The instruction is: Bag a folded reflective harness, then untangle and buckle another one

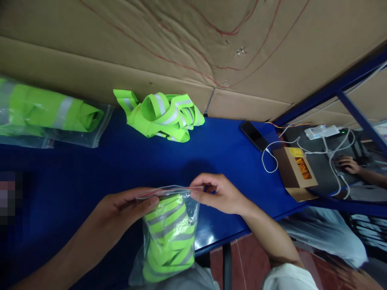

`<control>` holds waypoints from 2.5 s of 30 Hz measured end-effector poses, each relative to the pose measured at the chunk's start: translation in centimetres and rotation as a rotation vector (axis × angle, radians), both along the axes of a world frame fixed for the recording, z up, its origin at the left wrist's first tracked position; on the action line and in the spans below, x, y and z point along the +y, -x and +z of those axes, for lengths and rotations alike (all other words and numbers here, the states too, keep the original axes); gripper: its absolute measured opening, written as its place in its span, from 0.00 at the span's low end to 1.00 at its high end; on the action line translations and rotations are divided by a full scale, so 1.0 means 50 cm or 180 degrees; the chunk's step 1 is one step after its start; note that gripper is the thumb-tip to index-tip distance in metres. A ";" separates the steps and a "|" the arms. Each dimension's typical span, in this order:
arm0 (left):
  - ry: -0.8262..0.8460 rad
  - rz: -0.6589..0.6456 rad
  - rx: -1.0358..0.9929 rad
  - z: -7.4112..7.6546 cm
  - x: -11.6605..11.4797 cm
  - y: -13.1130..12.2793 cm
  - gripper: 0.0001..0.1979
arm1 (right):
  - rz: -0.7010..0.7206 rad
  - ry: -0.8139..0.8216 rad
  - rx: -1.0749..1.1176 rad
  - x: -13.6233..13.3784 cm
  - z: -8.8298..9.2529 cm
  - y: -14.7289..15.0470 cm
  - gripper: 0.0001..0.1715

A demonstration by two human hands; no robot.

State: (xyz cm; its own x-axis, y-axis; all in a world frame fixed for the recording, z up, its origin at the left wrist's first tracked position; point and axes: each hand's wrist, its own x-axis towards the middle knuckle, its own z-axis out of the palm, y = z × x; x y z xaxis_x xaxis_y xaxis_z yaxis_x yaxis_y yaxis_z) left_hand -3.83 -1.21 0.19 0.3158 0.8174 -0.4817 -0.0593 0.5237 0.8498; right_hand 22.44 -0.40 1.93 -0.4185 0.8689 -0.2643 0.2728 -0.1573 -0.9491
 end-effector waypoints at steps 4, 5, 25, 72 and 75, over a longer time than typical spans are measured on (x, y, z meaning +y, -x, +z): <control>0.0066 0.0070 0.0045 -0.001 0.000 0.000 0.17 | -0.0147 -0.0100 0.0000 -0.002 -0.011 0.006 0.11; 0.0074 0.0091 0.0057 -0.001 -0.001 0.001 0.18 | -0.0171 -0.0140 -0.0015 -0.003 -0.012 0.006 0.12; 0.0082 -0.0232 -0.0155 -0.002 -0.015 -0.003 0.14 | -0.0007 -0.0124 0.0007 -0.013 -0.012 0.015 0.08; -0.0603 -0.0651 0.0390 -0.017 -0.036 -0.007 0.16 | 0.0351 -0.0416 -0.0092 -0.025 -0.002 0.040 0.06; -0.0772 -0.0790 0.0458 -0.012 -0.035 -0.006 0.16 | 0.0383 -0.0330 -0.0115 -0.025 -0.003 0.041 0.07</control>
